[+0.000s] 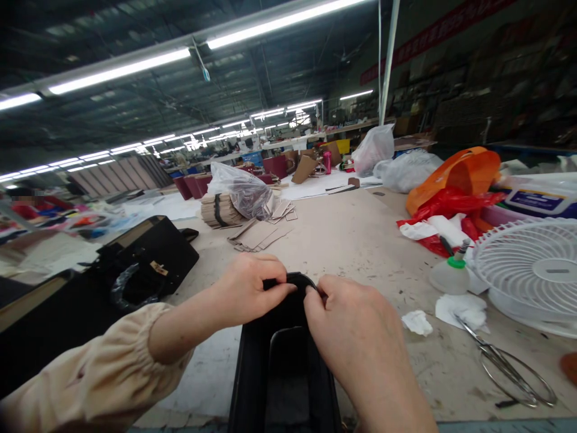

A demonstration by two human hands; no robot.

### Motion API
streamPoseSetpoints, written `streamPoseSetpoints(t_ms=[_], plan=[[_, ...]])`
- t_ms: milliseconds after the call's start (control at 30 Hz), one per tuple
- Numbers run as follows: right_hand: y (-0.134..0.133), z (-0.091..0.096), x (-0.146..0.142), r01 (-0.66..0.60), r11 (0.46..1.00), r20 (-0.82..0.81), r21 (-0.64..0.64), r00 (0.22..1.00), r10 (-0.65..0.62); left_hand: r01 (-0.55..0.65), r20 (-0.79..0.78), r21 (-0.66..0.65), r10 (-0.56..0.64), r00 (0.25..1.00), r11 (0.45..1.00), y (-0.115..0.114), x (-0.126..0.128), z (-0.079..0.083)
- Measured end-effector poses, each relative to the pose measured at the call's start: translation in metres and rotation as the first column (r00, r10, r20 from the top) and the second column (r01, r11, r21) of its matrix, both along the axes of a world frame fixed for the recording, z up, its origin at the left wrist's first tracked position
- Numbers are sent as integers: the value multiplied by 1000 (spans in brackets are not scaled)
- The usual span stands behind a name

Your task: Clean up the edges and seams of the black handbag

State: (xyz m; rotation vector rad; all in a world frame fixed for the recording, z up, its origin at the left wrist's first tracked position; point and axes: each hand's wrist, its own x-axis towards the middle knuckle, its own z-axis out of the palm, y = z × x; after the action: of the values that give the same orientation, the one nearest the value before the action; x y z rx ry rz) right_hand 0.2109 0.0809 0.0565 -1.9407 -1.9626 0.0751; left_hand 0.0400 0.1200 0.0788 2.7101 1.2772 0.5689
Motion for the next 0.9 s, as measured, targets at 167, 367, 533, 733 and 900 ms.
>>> streamPoseSetpoints(t_ms=[167, 367, 533, 733, 900], plan=[[1, -2, 2, -19, 998, -133, 58, 991, 26, -9, -20, 9, 9, 1000, 1000, 0, 2, 1], [1, 1, 3, -68, 994, -130, 86, 988, 79, -26, -14, 9, 26, 1000, 1000, 1, 6, 1], [4, 2, 3, -90, 993, -125, 81, 987, 100, -38, -12, 6, 38, 999, 999, 0, 8, 1], [8, 3, 0, -69, 996, -59, 56, 996, 72, -24, 6, -20, 24, 1000, 1000, 0, 9, 2], [11, 4, -3, -82, 994, -15, 67, 996, 84, -20, 21, -15, 20, 1000, 1000, 2, 8, -1]])
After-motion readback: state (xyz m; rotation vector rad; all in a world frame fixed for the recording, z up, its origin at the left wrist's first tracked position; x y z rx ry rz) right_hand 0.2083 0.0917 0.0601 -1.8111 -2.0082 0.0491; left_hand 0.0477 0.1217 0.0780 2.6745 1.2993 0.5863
